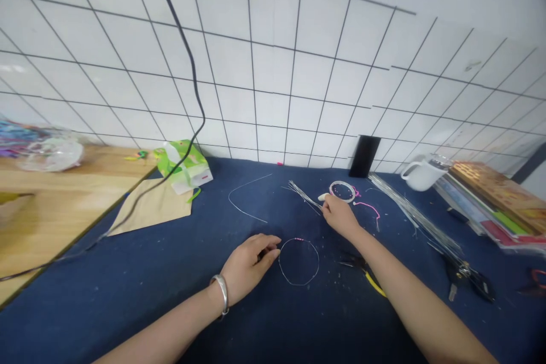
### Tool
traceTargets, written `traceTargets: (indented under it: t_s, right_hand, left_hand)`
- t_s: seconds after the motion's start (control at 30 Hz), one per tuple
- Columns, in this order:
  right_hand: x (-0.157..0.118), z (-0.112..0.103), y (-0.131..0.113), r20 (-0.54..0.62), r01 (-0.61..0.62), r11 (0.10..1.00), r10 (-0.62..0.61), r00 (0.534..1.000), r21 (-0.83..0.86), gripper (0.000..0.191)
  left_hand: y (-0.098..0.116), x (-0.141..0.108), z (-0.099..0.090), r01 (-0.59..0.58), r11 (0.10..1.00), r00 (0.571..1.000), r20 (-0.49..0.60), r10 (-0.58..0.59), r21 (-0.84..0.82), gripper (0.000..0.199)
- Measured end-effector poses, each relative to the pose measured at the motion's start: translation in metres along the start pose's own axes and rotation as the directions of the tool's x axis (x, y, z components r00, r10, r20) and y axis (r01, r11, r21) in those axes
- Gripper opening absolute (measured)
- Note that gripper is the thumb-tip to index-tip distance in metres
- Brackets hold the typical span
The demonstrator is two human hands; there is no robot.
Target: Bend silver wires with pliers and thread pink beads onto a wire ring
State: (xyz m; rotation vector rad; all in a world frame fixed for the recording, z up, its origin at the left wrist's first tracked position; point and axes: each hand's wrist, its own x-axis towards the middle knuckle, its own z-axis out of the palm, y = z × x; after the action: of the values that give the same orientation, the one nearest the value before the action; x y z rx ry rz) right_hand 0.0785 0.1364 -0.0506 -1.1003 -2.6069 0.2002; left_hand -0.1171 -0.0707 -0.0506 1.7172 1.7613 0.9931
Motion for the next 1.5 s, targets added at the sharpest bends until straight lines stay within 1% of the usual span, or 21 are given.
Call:
traceTargets:
  t_s: [0.17,0.3,0.43,0.53,0.6,0.67,0.73,0.83,0.9,0.93,1.0,1.07,1.13,1.17,1.2,1.27,1.33,1.37,1.43,1.5]
  right_hand:
    - [-0.003,0.004,0.012,-0.106,-0.015,0.997,0.023,0.994,0.077,0.019]
    - [-0.004,0.005,0.015,-0.199,-0.008,0.994,0.030,0.980,0.108,0.022]
    - [-0.005,0.002,0.009,-0.316,0.018,0.997,0.008,0.949,0.080,0.015]
    - [-0.006,0.000,0.005,-0.383,0.057,0.998,-0.038,0.923,0.038,0.014]
    - [-0.006,-0.004,0.005,-0.435,0.083,0.996,-0.068,0.898,0.014,0.015]
    - [-0.005,-0.010,0.005,-0.473,0.111,0.993,-0.084,0.877,0.030,0.015]
    - [-0.005,-0.019,0.004,-0.478,0.132,0.986,-0.066,0.876,0.105,0.013]
    - [-0.007,-0.037,-0.005,-0.426,0.111,0.944,0.035,0.904,0.312,0.011]
    - [-0.011,-0.048,-0.016,-0.332,0.080,0.856,0.110,0.937,0.510,0.017]
    - [-0.013,-0.053,-0.022,-0.270,0.069,0.787,0.126,0.955,0.613,0.023]
    - [-0.017,-0.059,-0.036,-0.140,0.038,0.619,0.117,0.983,0.784,0.030]
    - [-0.023,-0.062,-0.049,-0.034,-0.003,0.458,0.073,0.997,0.889,0.032]
    - [-0.028,-0.063,-0.059,0.044,-0.046,0.349,0.015,0.999,0.936,0.031]
    - [-0.030,-0.063,-0.063,0.071,-0.065,0.325,-0.006,0.997,0.944,0.030]
    - [-0.031,-0.062,-0.066,0.089,-0.080,0.319,-0.015,0.996,0.944,0.028]
    - [-0.033,-0.061,-0.068,0.109,-0.102,0.340,-0.002,0.994,0.935,0.022]
    - [-0.033,-0.059,-0.067,0.110,-0.114,0.351,0.032,0.993,0.929,0.018]
    - [-0.032,-0.057,-0.066,0.107,-0.117,0.339,0.048,0.993,0.934,0.017]
    - [-0.029,-0.054,-0.063,0.096,-0.114,0.275,0.078,0.992,0.955,0.015]
    - [-0.027,-0.050,-0.060,0.096,-0.113,0.180,0.102,0.990,0.977,0.013]
  left_hand:
    - [-0.001,0.001,-0.001,0.000,1.000,1.000,-0.017,-0.001,-0.027,0.025]
    - [0.000,0.002,-0.002,0.013,0.997,0.998,-0.066,-0.018,-0.078,0.023]
    - [0.001,0.004,-0.001,0.054,0.991,0.994,-0.088,-0.065,-0.123,0.022]
    - [0.001,0.004,0.000,0.068,0.987,0.993,-0.086,-0.081,-0.146,0.021]
    - [0.001,0.005,0.000,0.082,0.983,0.989,-0.105,-0.100,-0.166,0.021]
    - [0.001,0.005,0.000,0.098,0.978,0.984,-0.129,-0.123,-0.183,0.021]
    - [0.001,0.005,-0.001,0.109,0.974,0.978,-0.153,-0.141,-0.197,0.022]
    - [-0.003,0.006,-0.004,0.143,0.959,0.965,-0.181,-0.190,-0.246,0.025]
    - [-0.005,0.009,-0.007,0.166,0.941,0.949,-0.211,-0.233,-0.295,0.028]
    - [-0.005,0.011,-0.009,0.169,0.933,0.940,-0.232,-0.249,-0.319,0.029]
    - [-0.001,0.017,-0.014,0.149,0.915,0.919,-0.289,-0.268,-0.376,0.031]
    - [0.009,0.024,-0.019,0.093,0.885,0.899,-0.344,-0.272,-0.456,0.036]
    - [0.026,0.032,-0.023,0.009,0.839,0.890,-0.379,-0.255,-0.544,0.041]
    - [0.035,0.036,-0.025,-0.038,0.814,0.889,-0.392,-0.238,-0.580,0.042]
    - [0.044,0.041,-0.027,-0.078,0.789,0.888,-0.402,-0.223,-0.610,0.042]
    - [0.059,0.049,-0.030,-0.139,0.733,0.899,-0.395,-0.189,-0.666,0.037]
    - [0.069,0.057,-0.030,-0.182,0.672,0.909,-0.384,-0.164,-0.718,0.030]
    - [0.071,0.061,-0.029,-0.198,0.639,0.909,-0.382,-0.163,-0.743,0.027]
    - [0.071,0.066,-0.025,-0.217,0.571,0.906,-0.382,-0.184,-0.792,0.024]
    - [0.067,0.068,-0.022,-0.202,0.504,0.910,-0.351,-0.220,-0.840,0.024]
